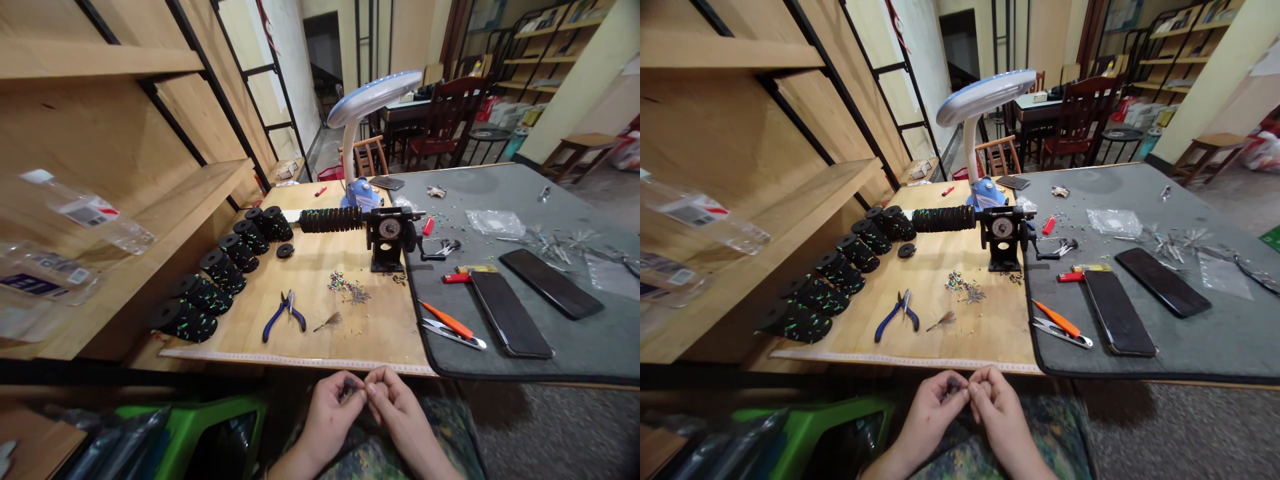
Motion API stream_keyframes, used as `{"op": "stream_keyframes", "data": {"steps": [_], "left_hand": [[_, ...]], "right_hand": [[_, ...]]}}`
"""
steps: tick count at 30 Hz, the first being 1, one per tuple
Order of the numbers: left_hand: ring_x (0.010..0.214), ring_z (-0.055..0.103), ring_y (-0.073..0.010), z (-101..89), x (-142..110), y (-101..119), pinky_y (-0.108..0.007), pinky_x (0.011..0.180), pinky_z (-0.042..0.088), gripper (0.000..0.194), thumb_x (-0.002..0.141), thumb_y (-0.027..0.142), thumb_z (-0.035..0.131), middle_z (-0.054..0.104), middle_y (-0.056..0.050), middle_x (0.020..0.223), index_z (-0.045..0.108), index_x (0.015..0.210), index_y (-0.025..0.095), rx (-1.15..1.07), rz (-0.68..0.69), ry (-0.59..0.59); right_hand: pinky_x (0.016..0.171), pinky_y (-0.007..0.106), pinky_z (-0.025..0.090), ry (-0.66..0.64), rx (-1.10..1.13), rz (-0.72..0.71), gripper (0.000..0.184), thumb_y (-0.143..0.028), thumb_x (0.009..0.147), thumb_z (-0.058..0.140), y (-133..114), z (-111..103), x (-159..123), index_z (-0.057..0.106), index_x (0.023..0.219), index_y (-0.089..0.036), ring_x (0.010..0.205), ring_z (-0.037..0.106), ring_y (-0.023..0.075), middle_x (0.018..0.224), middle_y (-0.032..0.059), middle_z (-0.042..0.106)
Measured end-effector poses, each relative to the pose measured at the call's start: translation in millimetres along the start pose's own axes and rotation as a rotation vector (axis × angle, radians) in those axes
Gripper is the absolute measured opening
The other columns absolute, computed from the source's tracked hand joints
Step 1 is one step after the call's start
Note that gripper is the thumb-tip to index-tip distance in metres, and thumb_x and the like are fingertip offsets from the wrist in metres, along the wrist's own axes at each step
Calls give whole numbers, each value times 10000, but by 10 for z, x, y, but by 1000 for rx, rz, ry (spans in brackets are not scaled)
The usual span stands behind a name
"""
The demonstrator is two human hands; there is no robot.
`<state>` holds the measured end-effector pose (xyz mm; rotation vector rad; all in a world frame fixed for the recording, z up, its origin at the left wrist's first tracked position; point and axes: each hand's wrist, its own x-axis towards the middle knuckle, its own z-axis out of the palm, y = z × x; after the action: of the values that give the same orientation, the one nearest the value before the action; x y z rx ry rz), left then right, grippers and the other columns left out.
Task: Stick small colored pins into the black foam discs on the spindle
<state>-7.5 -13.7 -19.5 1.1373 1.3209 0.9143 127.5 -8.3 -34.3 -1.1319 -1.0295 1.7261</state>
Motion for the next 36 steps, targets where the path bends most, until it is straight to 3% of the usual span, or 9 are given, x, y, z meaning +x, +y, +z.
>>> {"op": "stream_keyframes", "data": {"steps": [4,7,16,31,34,36], "left_hand": [[642,516,-136,-35,2,53,-224,610,412,176,739,316,658,595,-10,702,596,747,152,-111,-20,-8],[557,443,-104,-52,6,95,-206,538,367,230,774,380,623,502,29,633,559,729,163,-170,-39,-6],[529,414,-99,-9,9,107,-214,524,359,368,800,525,577,450,49,584,512,712,174,-99,-8,1],[558,442,-104,-27,29,53,-210,546,382,290,844,435,570,470,38,600,529,745,165,-104,39,143],[571,444,-105,-84,54,26,-207,550,381,280,844,433,574,477,36,613,531,770,166,-128,40,216],[565,440,-103,-107,58,25,-206,545,377,286,843,440,573,476,38,610,536,781,163,-131,28,204]], "right_hand": [[468,216,239,-18,-133,15,340,-526,766,599,-40,-28,-21,538,742,-193,482,310,98,530,-81,390],[487,227,251,-13,-270,-5,259,-405,772,589,-71,-28,-42,515,641,-194,510,310,105,538,-67,387],[478,237,235,44,-408,-78,128,-188,689,491,-58,-49,-61,424,584,-217,491,305,105,502,-78,336],[493,242,237,49,-391,-50,60,-215,633,435,-61,-56,-67,397,587,-222,508,289,108,521,-78,317],[502,240,242,64,-376,-46,74,-221,650,444,-55,-87,-84,396,593,-220,520,289,108,535,-77,318],[507,237,249,66,-322,-47,96,-247,687,462,-37,-110,-91,412,611,-216,527,291,109,551,-76,324]]}}
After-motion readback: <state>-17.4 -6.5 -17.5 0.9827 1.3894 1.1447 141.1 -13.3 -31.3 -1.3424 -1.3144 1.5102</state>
